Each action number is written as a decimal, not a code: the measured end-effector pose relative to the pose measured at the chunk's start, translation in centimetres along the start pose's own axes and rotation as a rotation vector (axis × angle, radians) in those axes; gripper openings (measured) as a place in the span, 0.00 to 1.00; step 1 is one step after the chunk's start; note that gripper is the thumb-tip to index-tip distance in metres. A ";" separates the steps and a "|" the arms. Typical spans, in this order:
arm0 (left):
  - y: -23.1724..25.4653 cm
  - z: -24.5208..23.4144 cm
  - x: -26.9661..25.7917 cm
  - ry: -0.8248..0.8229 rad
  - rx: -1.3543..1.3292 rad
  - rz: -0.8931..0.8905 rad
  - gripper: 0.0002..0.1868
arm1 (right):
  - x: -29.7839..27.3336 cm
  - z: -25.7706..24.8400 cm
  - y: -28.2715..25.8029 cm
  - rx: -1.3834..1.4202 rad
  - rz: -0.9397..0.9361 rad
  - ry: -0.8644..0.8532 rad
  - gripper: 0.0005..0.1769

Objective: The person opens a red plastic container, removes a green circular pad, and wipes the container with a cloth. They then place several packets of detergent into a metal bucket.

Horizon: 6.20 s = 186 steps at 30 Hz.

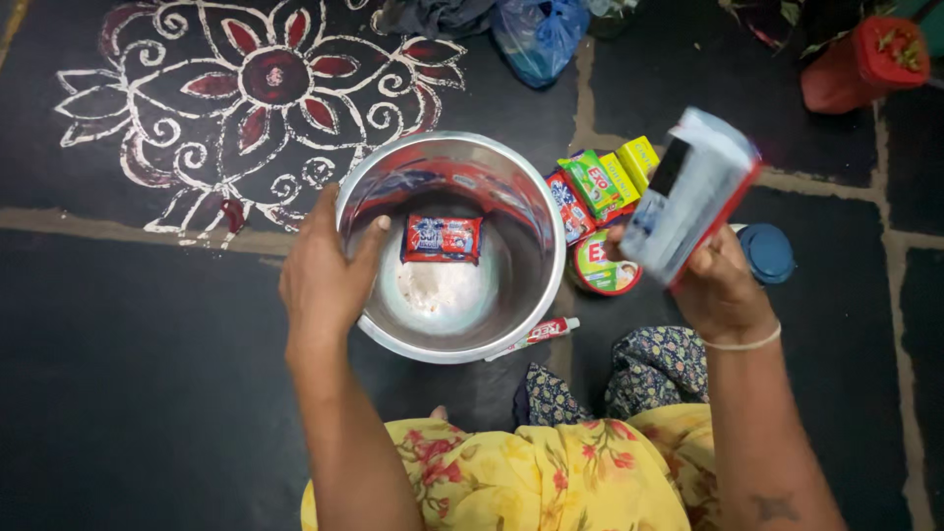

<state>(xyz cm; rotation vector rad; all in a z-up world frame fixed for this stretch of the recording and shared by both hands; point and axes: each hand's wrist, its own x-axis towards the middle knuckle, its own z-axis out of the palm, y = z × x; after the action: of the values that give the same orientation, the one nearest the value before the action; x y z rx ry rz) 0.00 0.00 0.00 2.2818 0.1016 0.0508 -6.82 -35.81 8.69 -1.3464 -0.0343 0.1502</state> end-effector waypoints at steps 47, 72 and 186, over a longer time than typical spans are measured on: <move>-0.3 -0.2 -0.7 0.041 -0.071 0.087 0.38 | 10.8 -1.5 2.7 -1.008 0.105 0.234 0.19; 0.6 1.5 -0.1 0.012 0.117 0.062 0.44 | 6.2 -3.7 18.3 -1.913 -0.155 0.382 0.27; 0.3 0.0 0.2 -0.096 0.161 -0.123 0.44 | 12.0 -7.6 17.5 -2.046 -0.237 -0.440 0.38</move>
<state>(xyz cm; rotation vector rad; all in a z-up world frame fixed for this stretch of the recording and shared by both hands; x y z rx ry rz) 0.26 -0.15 0.23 2.4289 0.2018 -0.1359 4.34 -37.89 -10.77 -3.2813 -0.9265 0.1998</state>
